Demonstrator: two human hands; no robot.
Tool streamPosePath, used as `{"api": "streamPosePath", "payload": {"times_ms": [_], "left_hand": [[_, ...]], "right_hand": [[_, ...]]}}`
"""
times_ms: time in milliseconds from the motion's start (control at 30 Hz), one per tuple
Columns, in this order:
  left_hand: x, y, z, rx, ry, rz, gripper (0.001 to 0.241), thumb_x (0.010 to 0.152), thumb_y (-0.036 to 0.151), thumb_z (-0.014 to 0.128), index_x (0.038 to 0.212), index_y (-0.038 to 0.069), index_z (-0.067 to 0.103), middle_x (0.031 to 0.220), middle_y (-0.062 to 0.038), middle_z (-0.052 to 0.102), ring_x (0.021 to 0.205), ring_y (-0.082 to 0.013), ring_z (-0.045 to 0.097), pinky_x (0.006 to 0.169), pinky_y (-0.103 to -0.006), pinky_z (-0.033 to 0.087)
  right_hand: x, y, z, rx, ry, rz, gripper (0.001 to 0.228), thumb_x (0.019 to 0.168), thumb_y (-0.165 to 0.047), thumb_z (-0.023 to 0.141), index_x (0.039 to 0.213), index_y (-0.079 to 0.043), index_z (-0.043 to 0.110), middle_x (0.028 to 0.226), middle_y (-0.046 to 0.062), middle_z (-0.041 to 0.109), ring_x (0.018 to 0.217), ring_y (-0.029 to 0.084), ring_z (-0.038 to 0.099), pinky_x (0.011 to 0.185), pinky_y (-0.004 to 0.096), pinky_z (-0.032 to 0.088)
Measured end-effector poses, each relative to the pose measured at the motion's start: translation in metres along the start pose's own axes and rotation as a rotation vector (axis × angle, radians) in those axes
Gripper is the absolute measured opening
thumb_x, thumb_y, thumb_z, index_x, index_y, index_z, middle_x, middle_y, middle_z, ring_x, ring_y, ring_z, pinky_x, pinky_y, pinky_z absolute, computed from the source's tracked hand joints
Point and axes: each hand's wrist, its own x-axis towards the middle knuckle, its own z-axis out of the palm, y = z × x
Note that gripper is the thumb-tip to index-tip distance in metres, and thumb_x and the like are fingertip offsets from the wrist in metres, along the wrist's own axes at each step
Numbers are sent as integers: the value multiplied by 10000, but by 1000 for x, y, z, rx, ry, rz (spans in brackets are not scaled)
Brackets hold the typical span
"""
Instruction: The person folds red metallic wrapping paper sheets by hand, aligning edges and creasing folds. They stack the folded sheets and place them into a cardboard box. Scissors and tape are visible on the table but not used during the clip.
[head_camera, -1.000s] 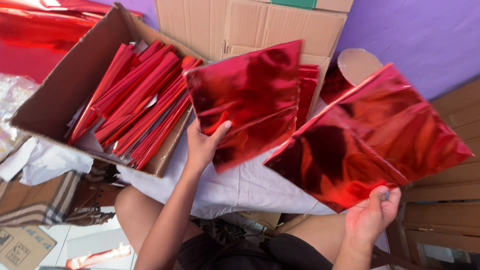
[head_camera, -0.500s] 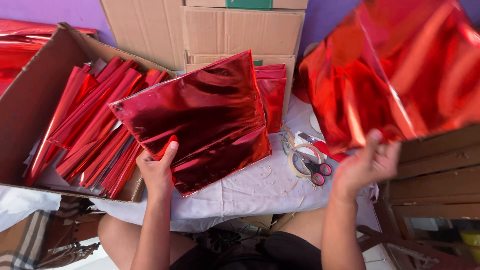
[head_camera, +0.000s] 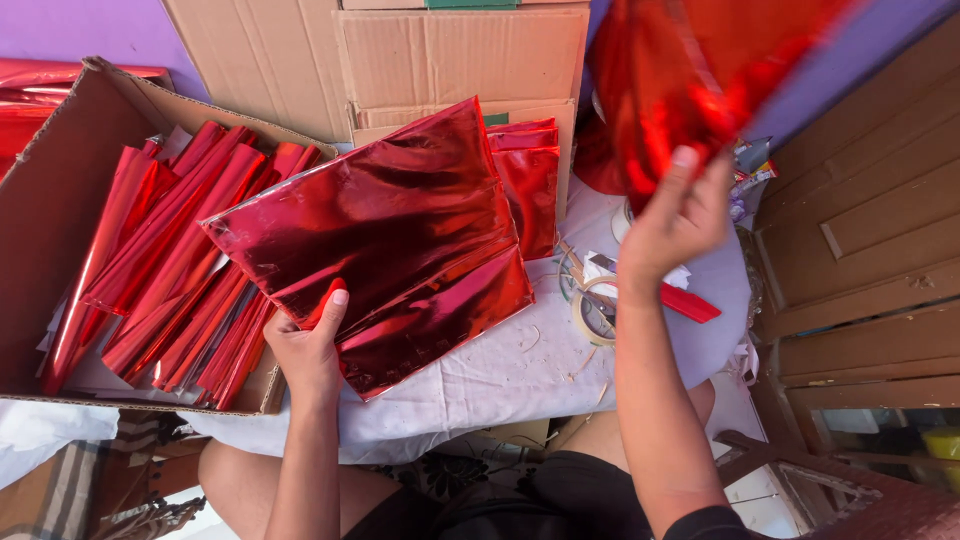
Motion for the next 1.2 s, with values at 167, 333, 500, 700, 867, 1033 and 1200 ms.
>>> {"api": "streamPosePath", "payload": {"times_ms": [167,333,500,700,867,1033,1200], "left_hand": [[-1,3,-8,-14,-7,10,230,832,64,885,1024,30,764,905,-75,732,880,-85,644,856,-296,572],[-9,13,-23,-33,-26,8,236,779,57,905,965,35,762,834,-54,707,810,-65,612,820,-303,583],[-21,51,-33,184,-15,164,203,768,53,939,833,23,749,711,-69,653,712,-78,520,734,-309,530],[-21,56,-43,341,103,329,258,829,57,957,897,13,712,724,-84,628,711,-99,525,758,-284,492],[-22,67,-31,282,119,307,332,907,94,887,1047,1,601,851,-97,616,806,-139,545,857,-312,480],[-28,86,-24,218,18,212,190,1003,88,761,1049,33,585,854,-44,575,834,-103,514,872,-290,460],[-30,84,-34,136,52,125,80,1080,133,660,1080,68,613,874,33,598,872,-42,501,923,-250,475]], "right_hand": [[-38,30,-3,-353,-425,106,284,1052,-177,646,1320,-89,677,1081,174,755,1025,424,679,869,512,540],[-37,-7,-21,-267,-733,261,606,1026,-127,684,1510,76,382,1427,405,501,1284,622,451,1087,717,362],[-71,-27,-28,-8,-738,161,415,986,-23,651,1389,-32,552,1132,143,720,1069,348,710,1002,445,530],[-73,-14,8,-208,-1084,281,1147,782,5,915,1660,-161,195,1641,257,130,1489,574,216,1199,687,269],[-83,-2,10,-286,-1011,268,1209,749,-40,958,1665,-214,188,1542,212,241,1416,518,337,1184,641,336],[-91,-2,6,-303,-924,197,1235,746,-36,966,1677,-214,175,1518,208,278,1379,469,356,1205,602,315],[-96,-12,2,-334,-858,50,1180,795,-50,955,1681,-144,182,1603,191,188,1411,452,399,1217,524,394]]}}
